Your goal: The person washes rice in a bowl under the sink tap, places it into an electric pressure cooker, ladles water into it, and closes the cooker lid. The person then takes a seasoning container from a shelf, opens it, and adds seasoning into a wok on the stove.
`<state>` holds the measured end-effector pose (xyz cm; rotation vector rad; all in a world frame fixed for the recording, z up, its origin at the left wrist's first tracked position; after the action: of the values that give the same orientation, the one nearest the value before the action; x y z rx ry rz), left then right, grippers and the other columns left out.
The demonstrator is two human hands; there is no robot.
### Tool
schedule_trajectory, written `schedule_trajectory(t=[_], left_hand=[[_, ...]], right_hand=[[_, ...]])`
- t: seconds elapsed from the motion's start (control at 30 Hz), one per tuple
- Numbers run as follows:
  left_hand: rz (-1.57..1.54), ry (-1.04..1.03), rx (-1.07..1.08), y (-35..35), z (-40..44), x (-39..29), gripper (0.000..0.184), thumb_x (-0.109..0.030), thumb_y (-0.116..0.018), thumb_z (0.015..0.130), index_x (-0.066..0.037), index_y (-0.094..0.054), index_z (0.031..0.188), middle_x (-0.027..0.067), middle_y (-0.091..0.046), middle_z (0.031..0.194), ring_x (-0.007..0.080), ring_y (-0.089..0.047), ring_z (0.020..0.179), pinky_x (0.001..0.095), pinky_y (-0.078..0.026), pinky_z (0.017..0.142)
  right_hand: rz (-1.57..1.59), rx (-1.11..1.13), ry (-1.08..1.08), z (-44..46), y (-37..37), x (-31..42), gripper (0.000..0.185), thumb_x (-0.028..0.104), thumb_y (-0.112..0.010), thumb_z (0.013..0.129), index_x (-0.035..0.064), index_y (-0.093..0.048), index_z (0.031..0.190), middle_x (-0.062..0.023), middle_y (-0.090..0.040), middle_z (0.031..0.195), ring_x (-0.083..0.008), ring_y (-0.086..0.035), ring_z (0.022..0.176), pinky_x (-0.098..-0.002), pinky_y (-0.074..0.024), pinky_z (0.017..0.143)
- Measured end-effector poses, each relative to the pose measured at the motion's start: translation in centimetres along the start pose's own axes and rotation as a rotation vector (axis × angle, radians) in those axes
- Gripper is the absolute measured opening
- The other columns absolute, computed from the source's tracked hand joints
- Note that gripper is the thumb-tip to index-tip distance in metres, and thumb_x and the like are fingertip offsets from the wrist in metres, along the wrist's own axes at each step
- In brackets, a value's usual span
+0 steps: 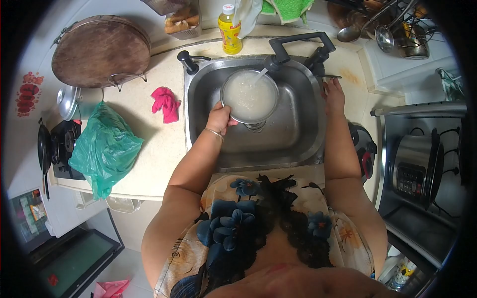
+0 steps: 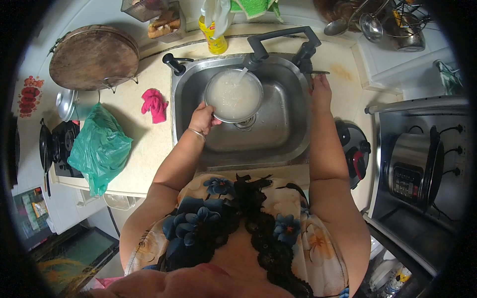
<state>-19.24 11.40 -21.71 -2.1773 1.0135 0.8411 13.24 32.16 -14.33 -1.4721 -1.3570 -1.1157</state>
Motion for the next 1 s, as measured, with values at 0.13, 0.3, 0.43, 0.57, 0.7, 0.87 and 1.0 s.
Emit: schedule_trajectory(t=[0.13,0.3,0.43,0.57,0.7,0.87,1.0], left_hand=[[0.003,0.010,-0.004,0.1,0.1,0.1,0.027,-0.002,-0.043,0.079,-0.005,-0.050,0.105,0.0081,-0.059,0.081,0.0148,-0.058,0.054,0.0224,-0.049,0.041],[0.000,0.014,0.003,0.1,0.2,0.3,0.027,-0.002,-0.042,0.080,-0.004,-0.050,0.106,0.0088,-0.060,0.082,0.0151,-0.058,0.054,0.0223,-0.049,0.041],[0.022,0.002,0.012,0.0,-0.4,0.0,0.028,-0.002,-0.043,0.080,-0.003,-0.050,0.107,0.0097,-0.060,0.083,0.0154,-0.059,0.055,0.0225,-0.049,0.040],[0.064,-0.013,0.023,0.0,-1.4,0.0,0.029,-0.002,-0.043,0.080,-0.002,-0.050,0.108,0.0100,-0.060,0.084,0.0156,-0.059,0.055,0.0227,-0.050,0.041],[0.092,0.000,0.121,-1.1,-3.2,-0.4,0.027,-0.002,-0.042,0.081,-0.001,-0.051,0.107,0.0109,-0.060,0.084,0.0162,-0.059,0.056,0.0241,-0.051,0.044],[0.138,0.024,0.197,-2.7,-5.8,-1.0,0.025,-0.003,-0.043,0.080,-0.001,-0.052,0.104,0.0110,-0.060,0.083,0.0162,-0.058,0.055,0.0247,-0.051,0.044],[0.189,0.045,0.266,-4.7,-8.8,-2.5,0.027,-0.002,-0.042,0.080,0.000,-0.051,0.105,0.0109,-0.059,0.080,0.0154,-0.056,0.052,0.0240,-0.050,0.042]], right_hand=[[0.010,-0.015,0.003,0.4,0.2,-0.4,0.050,0.024,-0.046,0.090,0.0062,-0.031,0.134,0.0015,-0.044,0.128,-0.0097,-0.049,0.099,-0.0278,-0.0411,0.073],[0.016,-0.024,0.009,0.3,0.1,-0.2,0.051,0.023,-0.046,0.089,0.0066,-0.030,0.134,0.0013,-0.047,0.123,-0.0094,-0.049,0.097,-0.0272,-0.0409,0.071],[-0.008,0.033,-0.016,0.3,-0.7,1.0,0.053,0.024,-0.047,0.089,0.0075,-0.029,0.135,0.0002,-0.046,0.124,-0.0121,-0.047,0.102,-0.0289,-0.0397,0.073],[-0.050,0.117,-0.030,2.1,-0.1,0.2,0.049,0.027,-0.048,0.089,0.0080,-0.036,0.132,0.0017,-0.051,0.117,-0.0129,-0.047,0.107,-0.0307,-0.0387,0.077],[-0.345,0.176,0.018,2.0,0.6,-1.6,0.040,0.030,-0.050,0.088,0.0085,-0.048,0.122,0.0012,-0.056,0.102,-0.0108,-0.051,0.096,-0.0284,-0.0418,0.071],[-0.352,0.464,-0.191,-9.4,-3.8,-3.5,0.035,0.037,-0.055,0.084,0.0109,-0.056,0.107,0.0003,-0.057,0.089,-0.0098,-0.053,0.077,-0.0242,-0.0448,0.058],[-0.378,0.507,-0.162,-13.3,-3.1,-2.1,0.031,0.032,-0.058,0.081,0.0049,-0.055,0.097,-0.0053,-0.058,0.088,-0.0140,-0.056,0.077,-0.0303,-0.0497,0.062]])
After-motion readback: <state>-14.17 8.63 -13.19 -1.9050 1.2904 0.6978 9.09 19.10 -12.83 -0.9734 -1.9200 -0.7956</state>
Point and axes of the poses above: each hand's wrist, its own z-axis towards the middle knuckle, its own y-axis out of the back of the hand, x = y × z, the point moved 8 cm from there along z, towards the middle knuckle
